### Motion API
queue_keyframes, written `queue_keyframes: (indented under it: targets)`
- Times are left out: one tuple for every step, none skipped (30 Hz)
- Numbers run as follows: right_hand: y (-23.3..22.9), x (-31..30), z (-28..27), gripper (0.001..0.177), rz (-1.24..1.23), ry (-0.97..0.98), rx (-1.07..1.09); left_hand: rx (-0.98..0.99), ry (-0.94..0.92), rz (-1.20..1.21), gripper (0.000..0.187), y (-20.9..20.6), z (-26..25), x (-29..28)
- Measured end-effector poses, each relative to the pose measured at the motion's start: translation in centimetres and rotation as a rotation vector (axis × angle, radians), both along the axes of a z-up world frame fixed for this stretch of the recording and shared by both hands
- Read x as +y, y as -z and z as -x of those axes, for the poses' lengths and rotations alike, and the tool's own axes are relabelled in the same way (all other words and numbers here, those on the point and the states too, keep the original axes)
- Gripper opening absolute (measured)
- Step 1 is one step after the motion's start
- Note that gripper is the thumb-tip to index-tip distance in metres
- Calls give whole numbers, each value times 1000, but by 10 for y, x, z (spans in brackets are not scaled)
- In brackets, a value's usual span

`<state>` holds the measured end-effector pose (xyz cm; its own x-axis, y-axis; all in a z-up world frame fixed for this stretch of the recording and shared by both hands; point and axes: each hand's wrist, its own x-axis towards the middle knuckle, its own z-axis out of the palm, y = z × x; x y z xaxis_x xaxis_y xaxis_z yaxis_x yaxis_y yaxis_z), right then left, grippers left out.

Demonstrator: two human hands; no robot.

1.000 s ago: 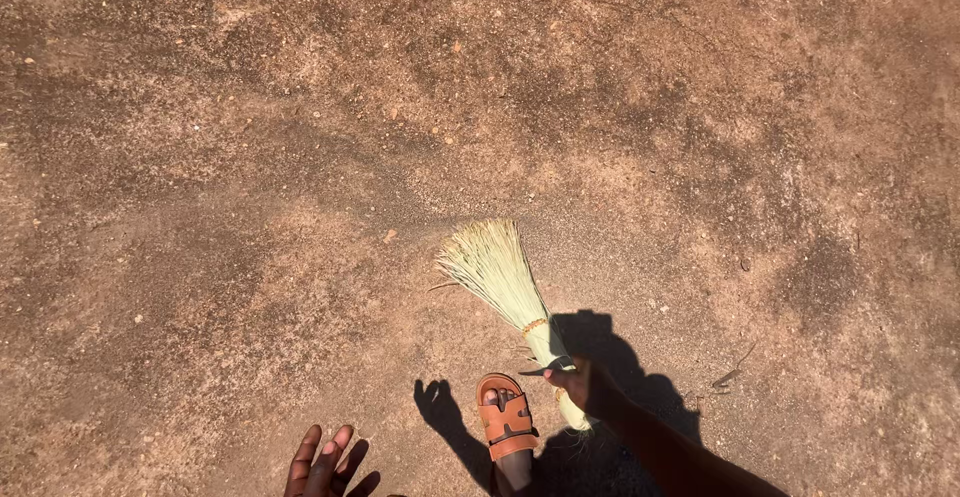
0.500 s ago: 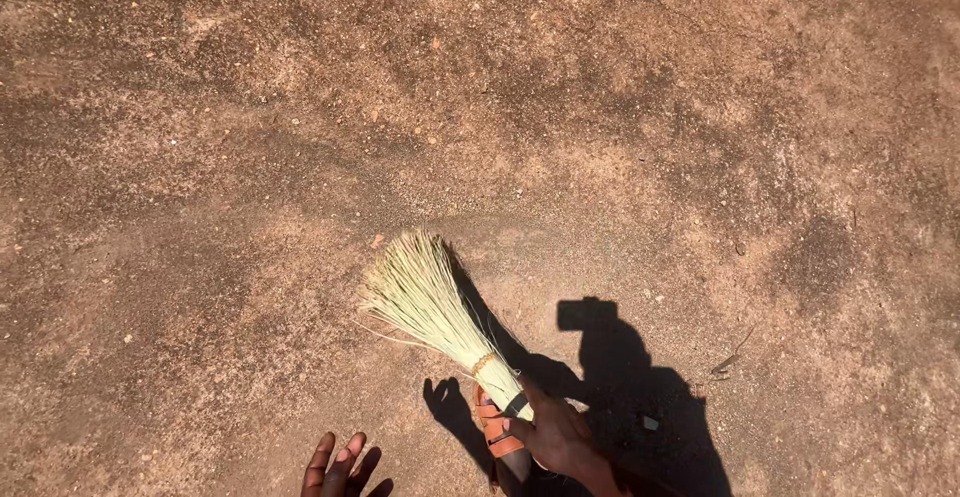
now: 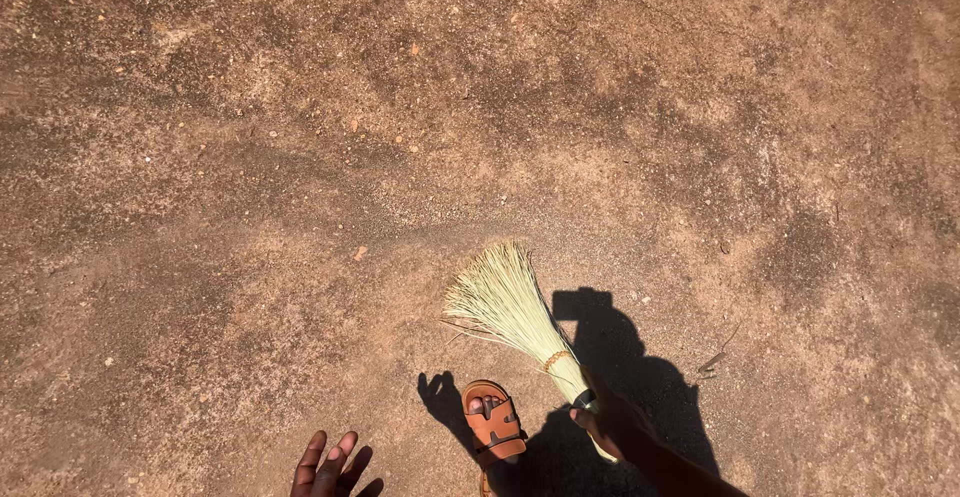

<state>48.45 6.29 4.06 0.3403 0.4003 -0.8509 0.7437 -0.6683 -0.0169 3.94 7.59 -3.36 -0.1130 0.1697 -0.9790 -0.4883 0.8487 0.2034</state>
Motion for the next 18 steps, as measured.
queue_keyframes:
  targets:
    - [3, -4, -18, 87, -1, 0, 1, -12, 18, 5, 69, 7, -4, -2]
    - [7, -10, -32, 79, -29, 136, -48, -23, 35, 10, 70, 15, -6, -4]
    - [13, -20, -39, 73, -54, 271, -94, -19, 34, 9, 70, 21, -10, -8]
    - [17, -30, -43, 73, -54, 270, -90, -14, 102, 27, 72, 27, -20, -15]
    - [24, -30, -45, 69, -80, 282, -129, -7, 169, 34, 75, 34, -31, -11]
    - [27, -30, -43, 66, -106, 294, -168, -18, 206, -20, 79, 34, -47, -7]
    - [32, -32, -28, 66, -115, 291, -157, -26, 241, -70, 84, 32, -66, -8]
    - [37, -27, -7, 63, -241, 352, -184, -45, 158, -253, 81, 30, -86, -6]
    - [40, -20, 8, 62, -360, 415, -210, -46, 205, -219, 84, 24, -108, -4]
    - [39, -16, 16, 62, -364, 414, -197, -60, 246, -149, 86, 17, -131, -1]
    - [40, -15, 29, 61, -412, 397, 40, -83, 269, -94, 89, 9, -155, 8]
    - [43, -8, 50, 63, -451, 376, 277, -98, 285, -61, 92, 4, -164, 19]
    - [44, 3, 76, 61, -381, 459, 448, -95, 287, -58, 95, -1, -168, 26]
    - [46, 14, 103, 58, -306, 540, 618, -94, 295, -46, 98, -3, -164, 33]
    - [47, 27, 129, 58, -297, 537, 628, -83, 289, -41, 98, -4, -153, 40]
    - [49, 42, 153, 58, -237, 643, 661, 37, 42, -250, 83, -9, -141, 54]
    - [47, 52, 165, 59, -173, 747, 686, 162, -214, -448, 71, -13, -133, 67]
    - [41, 67, 174, 59, -161, 741, 689, 206, -272, -352, 56, -14, -113, 77]
